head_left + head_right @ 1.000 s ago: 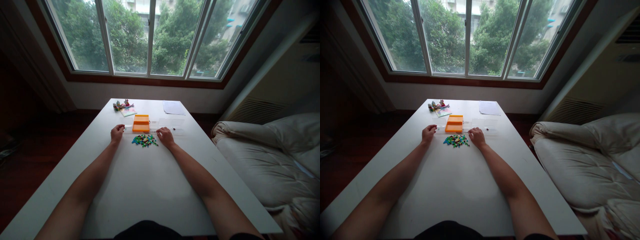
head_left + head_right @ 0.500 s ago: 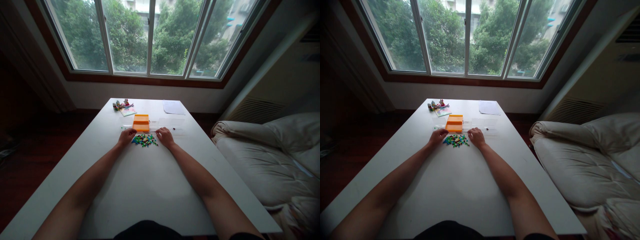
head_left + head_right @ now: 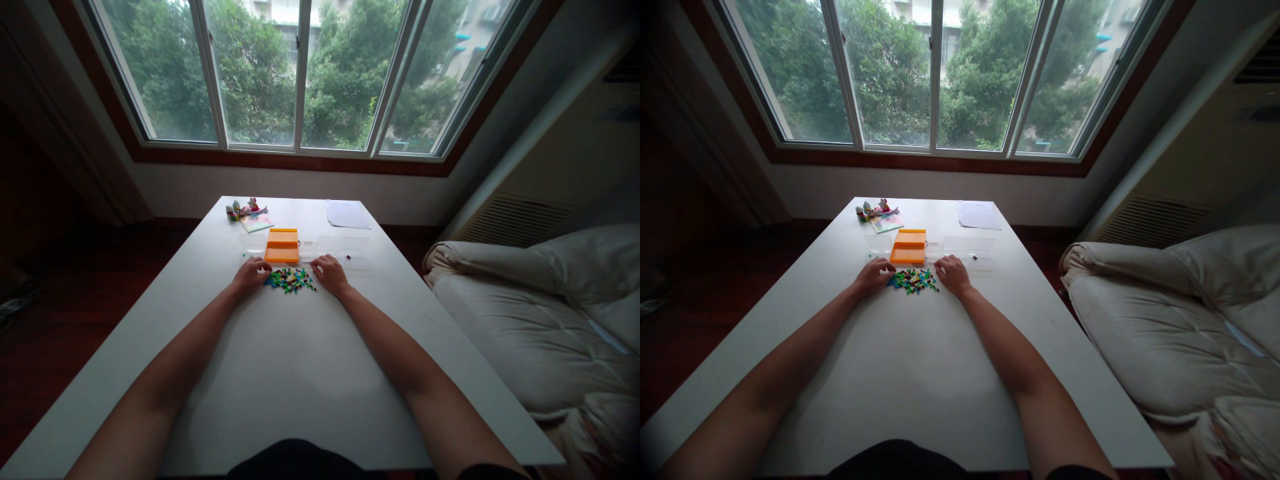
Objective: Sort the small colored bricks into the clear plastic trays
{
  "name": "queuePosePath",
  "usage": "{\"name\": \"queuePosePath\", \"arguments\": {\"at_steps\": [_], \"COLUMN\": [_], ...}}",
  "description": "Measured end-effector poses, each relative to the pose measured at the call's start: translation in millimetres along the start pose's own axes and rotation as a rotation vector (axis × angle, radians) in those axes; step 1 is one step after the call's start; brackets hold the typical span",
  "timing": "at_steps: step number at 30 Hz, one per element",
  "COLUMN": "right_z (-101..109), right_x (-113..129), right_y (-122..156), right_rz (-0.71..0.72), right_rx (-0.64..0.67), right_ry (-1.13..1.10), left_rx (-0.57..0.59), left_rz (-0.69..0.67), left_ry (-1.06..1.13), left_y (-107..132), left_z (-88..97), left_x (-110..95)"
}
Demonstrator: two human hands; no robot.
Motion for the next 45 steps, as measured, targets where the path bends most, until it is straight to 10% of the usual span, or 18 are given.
{"name": "queuePosePath", "arguments": {"at_steps": [15, 31, 45], "right_z": [0, -1, -2], "right_x": [1, -1, -2], "right_y": [0, 0, 0], "right_rz": [-0.004, -0.009, -0.003], "right_rx": [0.007, 0.018, 0.008], "right_ry": [-0.009, -0.009, -0.006], "left_rx": [-0.019, -0.083, -0.363], "left_rz": [0.009, 0.248, 0.365], "left_ry": [-0.029, 0.603, 0.602], "left_y": [-1, -11, -10], "left_z": [-10.9, -13.4, 4.1], "left_x": [-3, 17, 40]}}
Point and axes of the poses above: each hand's wrist, its own y-axis away from the middle knuckle, its own z-axis out of the back of the hand, x = y × z, the point moved 3 cm from there along -y, towards the middle knuckle, and after that the axes turned 5 degrees about z, right-handed, at the moved point
